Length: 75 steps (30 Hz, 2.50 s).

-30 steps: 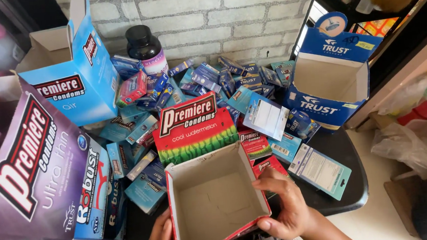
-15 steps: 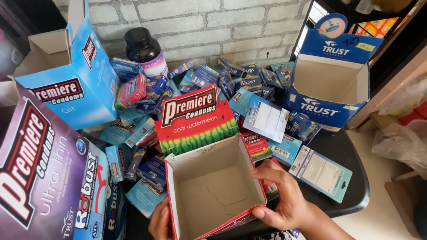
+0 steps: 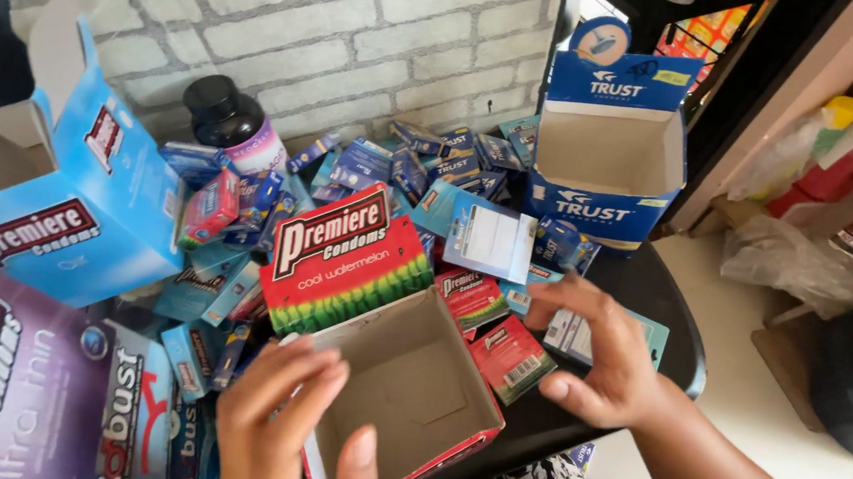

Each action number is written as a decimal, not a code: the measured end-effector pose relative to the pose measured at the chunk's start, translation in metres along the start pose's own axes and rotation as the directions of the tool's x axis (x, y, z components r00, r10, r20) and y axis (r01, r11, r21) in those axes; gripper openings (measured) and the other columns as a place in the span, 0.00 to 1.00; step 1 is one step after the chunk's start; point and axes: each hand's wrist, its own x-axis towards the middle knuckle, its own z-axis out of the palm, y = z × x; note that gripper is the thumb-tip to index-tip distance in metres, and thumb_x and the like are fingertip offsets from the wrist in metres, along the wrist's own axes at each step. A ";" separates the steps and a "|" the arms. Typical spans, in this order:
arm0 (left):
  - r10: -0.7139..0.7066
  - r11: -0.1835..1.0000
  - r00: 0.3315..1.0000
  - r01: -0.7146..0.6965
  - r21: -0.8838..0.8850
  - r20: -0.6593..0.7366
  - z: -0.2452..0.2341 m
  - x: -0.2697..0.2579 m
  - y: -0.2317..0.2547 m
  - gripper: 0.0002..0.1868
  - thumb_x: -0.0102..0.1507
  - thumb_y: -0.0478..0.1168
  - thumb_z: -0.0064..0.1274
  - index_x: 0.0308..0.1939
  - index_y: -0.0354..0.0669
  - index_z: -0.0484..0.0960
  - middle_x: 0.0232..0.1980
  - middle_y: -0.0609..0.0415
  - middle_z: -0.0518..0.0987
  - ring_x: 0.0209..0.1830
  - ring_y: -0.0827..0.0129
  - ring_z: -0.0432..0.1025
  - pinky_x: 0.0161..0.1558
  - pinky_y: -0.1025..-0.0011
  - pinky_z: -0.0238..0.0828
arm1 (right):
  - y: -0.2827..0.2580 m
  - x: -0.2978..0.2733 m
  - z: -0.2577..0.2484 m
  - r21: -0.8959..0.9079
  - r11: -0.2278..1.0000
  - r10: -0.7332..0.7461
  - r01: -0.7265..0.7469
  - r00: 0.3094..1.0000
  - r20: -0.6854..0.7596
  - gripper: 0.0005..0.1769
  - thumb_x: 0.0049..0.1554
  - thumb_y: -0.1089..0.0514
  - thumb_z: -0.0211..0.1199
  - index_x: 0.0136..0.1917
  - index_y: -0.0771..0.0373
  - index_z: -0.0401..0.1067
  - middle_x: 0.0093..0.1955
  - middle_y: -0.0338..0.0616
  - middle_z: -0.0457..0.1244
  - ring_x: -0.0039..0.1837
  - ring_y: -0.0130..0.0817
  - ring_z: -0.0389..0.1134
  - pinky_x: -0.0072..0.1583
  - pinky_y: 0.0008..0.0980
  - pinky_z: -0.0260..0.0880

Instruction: The person organizes various boxes of condoms on a counter. They open a blue box of Robust condoms and arrange the individual packets inside. They also handle and stack boxes of Premiere condoms, including ultra thin and cool watermelon varieties, and a box of Trust condoms.

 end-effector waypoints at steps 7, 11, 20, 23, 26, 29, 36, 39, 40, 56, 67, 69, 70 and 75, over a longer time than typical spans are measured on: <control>0.226 0.972 0.905 -0.234 -0.023 0.360 0.018 0.094 0.038 0.22 0.60 0.40 0.60 0.57 0.40 0.76 0.53 0.47 0.78 0.57 0.53 0.72 0.68 0.48 0.60 | -0.006 0.042 -0.031 -0.322 0.930 0.160 -0.176 0.984 -0.078 0.29 0.53 0.56 0.70 0.65 0.66 0.68 0.50 0.45 0.66 0.53 0.37 0.70 0.60 0.38 0.69; 0.205 0.978 0.867 -0.200 -0.060 0.453 0.056 0.116 0.029 0.18 0.62 0.40 0.59 0.54 0.40 0.77 0.50 0.49 0.79 0.54 0.53 0.72 0.65 0.51 0.60 | -0.003 0.066 -0.042 -0.343 0.909 0.235 -0.238 0.971 -0.053 0.27 0.52 0.58 0.72 0.63 0.66 0.70 0.52 0.47 0.65 0.53 0.39 0.70 0.55 0.35 0.71; 0.123 0.950 0.778 -0.272 0.153 0.616 0.120 0.142 -0.008 0.20 0.57 0.43 0.61 0.50 0.39 0.79 0.45 0.48 0.81 0.53 0.52 0.72 0.63 0.48 0.58 | 0.024 0.083 -0.045 -0.396 0.899 0.238 -0.188 0.968 0.082 0.28 0.50 0.57 0.74 0.62 0.64 0.71 0.57 0.51 0.66 0.60 0.52 0.69 0.58 0.42 0.70; 0.021 0.938 0.714 -0.256 0.233 0.700 0.128 0.154 -0.019 0.21 0.55 0.46 0.63 0.49 0.41 0.80 0.44 0.47 0.82 0.53 0.51 0.72 0.61 0.48 0.60 | 0.036 0.082 -0.040 -0.371 0.910 0.237 -0.186 0.967 0.095 0.31 0.49 0.57 0.74 0.64 0.65 0.70 0.59 0.51 0.65 0.61 0.52 0.68 0.59 0.42 0.70; -0.023 0.947 0.663 -0.225 0.228 0.749 0.136 0.162 -0.028 0.21 0.55 0.46 0.64 0.48 0.41 0.80 0.42 0.46 0.82 0.52 0.50 0.72 0.59 0.48 0.60 | 0.046 0.078 -0.032 -0.360 0.914 0.245 -0.189 0.962 0.118 0.35 0.49 0.56 0.73 0.67 0.65 0.67 0.62 0.52 0.64 0.63 0.52 0.67 0.60 0.42 0.69; -0.126 0.939 0.611 -0.182 0.293 0.782 0.148 0.163 -0.037 0.19 0.56 0.47 0.63 0.46 0.41 0.80 0.45 0.47 0.83 0.53 0.51 0.73 0.58 0.50 0.62 | 0.055 0.074 -0.027 -0.387 0.903 0.257 -0.186 0.956 0.140 0.38 0.48 0.56 0.74 0.69 0.66 0.64 0.66 0.52 0.63 0.65 0.53 0.65 0.61 0.42 0.68; -0.244 0.897 0.505 -0.208 0.391 0.828 0.174 0.155 -0.049 0.20 0.57 0.48 0.63 0.46 0.40 0.80 0.40 0.45 0.83 0.50 0.51 0.75 0.55 0.50 0.64 | 0.066 0.071 -0.029 -0.394 0.904 0.250 -0.167 0.953 0.170 0.41 0.48 0.55 0.74 0.71 0.65 0.62 0.69 0.53 0.60 0.68 0.52 0.63 0.65 0.43 0.66; -0.269 0.898 0.496 -0.181 0.401 0.826 0.183 0.156 -0.052 0.21 0.57 0.49 0.64 0.47 0.40 0.80 0.37 0.44 0.83 0.47 0.50 0.77 0.55 0.51 0.64 | 0.068 0.071 -0.029 -0.378 0.910 0.252 -0.169 0.951 0.181 0.42 0.48 0.56 0.74 0.72 0.65 0.61 0.69 0.53 0.60 0.68 0.53 0.63 0.65 0.43 0.65; -0.274 0.900 0.501 -0.167 0.402 0.821 0.186 0.155 -0.053 0.21 0.57 0.49 0.64 0.47 0.40 0.79 0.35 0.44 0.84 0.45 0.50 0.78 0.55 0.51 0.64 | 0.069 0.070 -0.029 -0.367 0.915 0.252 -0.169 0.949 0.191 0.42 0.48 0.56 0.73 0.72 0.65 0.61 0.69 0.54 0.60 0.68 0.53 0.63 0.65 0.43 0.65; -0.048 0.991 0.767 -0.044 0.127 0.640 0.182 0.154 -0.042 0.08 0.58 0.36 0.58 0.40 0.41 0.82 0.42 0.47 0.83 0.42 0.49 0.77 0.47 0.52 0.68 | 0.065 0.064 -0.028 -0.309 0.941 0.162 -0.136 0.985 0.060 0.40 0.49 0.60 0.74 0.72 0.66 0.61 0.71 0.54 0.60 0.69 0.51 0.66 0.60 0.38 0.73; 0.180 0.984 0.891 -0.164 -0.074 0.417 0.122 0.172 0.010 0.05 0.61 0.32 0.57 0.41 0.43 0.82 0.39 0.52 0.77 0.45 0.51 0.73 0.52 0.55 0.65 | 0.073 0.056 -0.030 -0.360 0.925 0.025 -0.123 0.964 -0.266 0.33 0.51 0.70 0.73 0.68 0.67 0.65 0.63 0.55 0.65 0.63 0.47 0.70 0.64 0.37 0.71; 0.190 0.982 0.897 -0.178 -0.068 0.399 0.115 0.168 0.012 0.05 0.61 0.31 0.57 0.40 0.44 0.82 0.40 0.53 0.77 0.47 0.52 0.73 0.54 0.55 0.65 | 0.077 0.050 -0.029 -0.339 0.934 0.015 -0.113 0.960 -0.279 0.29 0.52 0.71 0.72 0.64 0.67 0.66 0.62 0.54 0.66 0.62 0.45 0.71 0.64 0.36 0.71; 0.199 0.980 0.903 -0.190 -0.061 0.381 0.112 0.166 0.014 0.06 0.61 0.31 0.58 0.40 0.44 0.82 0.42 0.54 0.77 0.49 0.53 0.72 0.55 0.55 0.65 | 0.079 0.047 -0.028 -0.316 0.943 0.006 -0.102 0.957 -0.291 0.25 0.53 0.73 0.72 0.61 0.66 0.68 0.60 0.53 0.67 0.62 0.44 0.72 0.64 0.35 0.72; 0.135 0.991 0.903 -0.116 -0.070 0.408 0.099 0.153 0.017 0.09 0.57 0.31 0.59 0.40 0.42 0.78 0.47 0.53 0.76 0.50 0.52 0.72 0.53 0.56 0.66 | 0.081 0.043 -0.026 -0.251 0.968 -0.061 -0.028 0.939 -0.338 0.22 0.53 0.75 0.69 0.58 0.66 0.66 0.61 0.55 0.65 0.63 0.46 0.71 0.65 0.36 0.72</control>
